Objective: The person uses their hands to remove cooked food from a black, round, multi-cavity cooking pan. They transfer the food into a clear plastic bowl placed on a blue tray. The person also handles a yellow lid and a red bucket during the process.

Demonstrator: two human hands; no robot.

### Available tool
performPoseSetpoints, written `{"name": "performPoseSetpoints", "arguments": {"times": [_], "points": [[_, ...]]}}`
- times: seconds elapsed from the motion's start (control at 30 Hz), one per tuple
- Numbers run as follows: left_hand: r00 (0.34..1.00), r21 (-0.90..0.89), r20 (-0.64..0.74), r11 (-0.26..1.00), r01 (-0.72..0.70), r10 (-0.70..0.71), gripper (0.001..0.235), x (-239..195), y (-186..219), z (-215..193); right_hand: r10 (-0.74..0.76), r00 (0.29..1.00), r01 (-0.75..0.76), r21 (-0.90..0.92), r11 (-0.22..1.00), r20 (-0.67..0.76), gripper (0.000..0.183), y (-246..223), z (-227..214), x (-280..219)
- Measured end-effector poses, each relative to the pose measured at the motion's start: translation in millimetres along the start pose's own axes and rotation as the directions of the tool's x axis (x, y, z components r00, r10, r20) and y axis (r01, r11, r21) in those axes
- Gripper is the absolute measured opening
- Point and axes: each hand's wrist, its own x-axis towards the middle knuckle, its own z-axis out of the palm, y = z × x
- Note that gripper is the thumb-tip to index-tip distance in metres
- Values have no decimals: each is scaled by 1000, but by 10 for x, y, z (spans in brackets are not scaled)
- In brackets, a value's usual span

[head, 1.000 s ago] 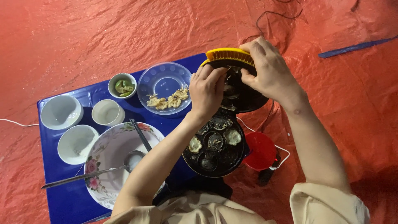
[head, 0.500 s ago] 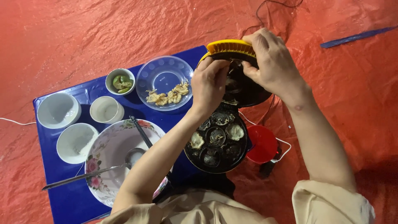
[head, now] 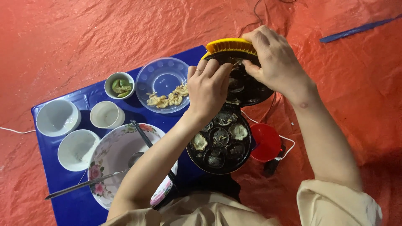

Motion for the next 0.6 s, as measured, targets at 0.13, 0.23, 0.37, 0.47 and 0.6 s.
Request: {"name": "performPoseSetpoints", "arguments": {"times": [0.13,0.23,0.37,0.47,0.6], "points": [[999,86,-9,996,-32,33,9,-2,9,-11,40,998,-43,56,998,39,49,-67,-89,0],[999,134,-11,990,-50,52,9,9,-9,-42,90,992,-106,177,978,92,43,-63,-93,-4],[993,206,-34,973,-108,117,9,38,-49,-28,76,996,-75,24,997,-42,45,-44,31,-47],[991,214,-13,968,-130,136,13,2,-81,-16,58,993,-68,-96,993,-104,46,-92,97,-60],[990,210,-10,968,-139,144,7,20,-57,-104,52,994,-67,-168,984,-92,49,-70,85,-75]]}}
